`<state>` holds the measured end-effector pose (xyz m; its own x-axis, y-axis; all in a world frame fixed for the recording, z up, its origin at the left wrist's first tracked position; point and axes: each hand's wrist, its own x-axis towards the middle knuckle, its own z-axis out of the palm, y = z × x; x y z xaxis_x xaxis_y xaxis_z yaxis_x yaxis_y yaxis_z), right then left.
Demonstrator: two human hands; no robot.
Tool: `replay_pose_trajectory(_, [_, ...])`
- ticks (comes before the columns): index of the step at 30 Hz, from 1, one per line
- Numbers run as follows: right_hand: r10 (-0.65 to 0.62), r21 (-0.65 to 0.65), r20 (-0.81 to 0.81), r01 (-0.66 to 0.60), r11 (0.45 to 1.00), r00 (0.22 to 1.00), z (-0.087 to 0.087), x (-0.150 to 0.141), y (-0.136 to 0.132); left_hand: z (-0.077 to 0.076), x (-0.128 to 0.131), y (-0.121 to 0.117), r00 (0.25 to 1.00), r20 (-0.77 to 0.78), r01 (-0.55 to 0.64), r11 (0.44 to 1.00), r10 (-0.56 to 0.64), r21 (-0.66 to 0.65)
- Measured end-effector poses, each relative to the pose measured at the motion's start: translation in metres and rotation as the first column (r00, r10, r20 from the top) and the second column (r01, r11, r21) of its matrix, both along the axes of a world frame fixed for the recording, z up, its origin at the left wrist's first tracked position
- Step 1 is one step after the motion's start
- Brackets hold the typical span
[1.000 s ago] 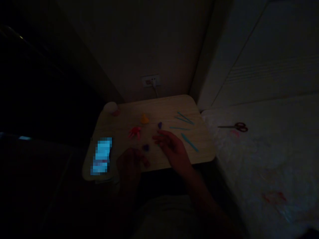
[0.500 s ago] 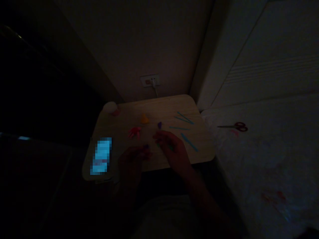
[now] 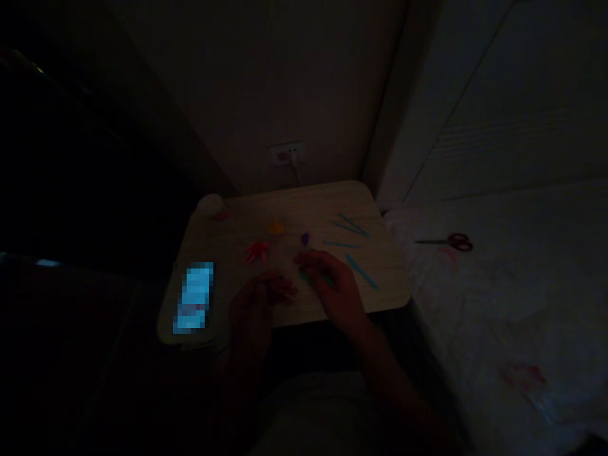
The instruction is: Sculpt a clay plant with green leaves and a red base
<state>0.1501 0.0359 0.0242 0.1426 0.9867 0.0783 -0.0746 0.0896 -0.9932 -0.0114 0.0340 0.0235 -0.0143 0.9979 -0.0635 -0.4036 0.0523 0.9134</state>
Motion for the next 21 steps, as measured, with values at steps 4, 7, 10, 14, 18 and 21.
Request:
replay_pose_trajectory(4, [0.005, 0.0, 0.001, -0.005, 1.0, 1.0, 0.0015, 0.0017, 0.0003, -0.0033, -0.0021, -0.0004, 0.999, -0.012, -0.031, 0.999, 0.031, 0.022])
replay_pose_trajectory(7, [-0.001, -0.005, -0.009, 0.001, 1.0, 1.0, 0.0016, 0.0017, 0.0006, -0.0063, -0.0042, -0.001, 0.999, -0.023, -0.033, 0.999, 0.033, -0.005])
replay_pose_trajectory(10, [-0.02, -0.005, -0.005, 0.02, 1.0, 1.0, 0.0014, 0.0015, 0.0008, -0.0069, -0.0057, -0.0025, 0.999, -0.031, -0.025, 0.998, 0.024, -0.051])
replay_pose_trajectory(14, [-0.014, -0.015, 0.0, 0.014, 1.0, 1.0, 0.0008, 0.002, -0.0001, -0.0051, -0.0057, -0.0043, 0.999, -0.015, -0.038, 0.995, 0.037, -0.095])
replay_pose_trajectory(18, [-0.013, -0.022, 0.036, 0.013, 1.0, 0.999, -0.0006, 0.0032, -0.0013, -0.0044, -0.0029, -0.0016, 0.994, -0.047, -0.1, 0.99, 0.095, -0.098])
replay_pose_trajectory(21, [-0.005, -0.032, 0.065, 0.007, 0.999, 0.998, -0.0015, 0.0041, -0.002, -0.0065, -0.0009, 0.0019, 0.983, -0.132, -0.133, 0.991, 0.129, -0.02])
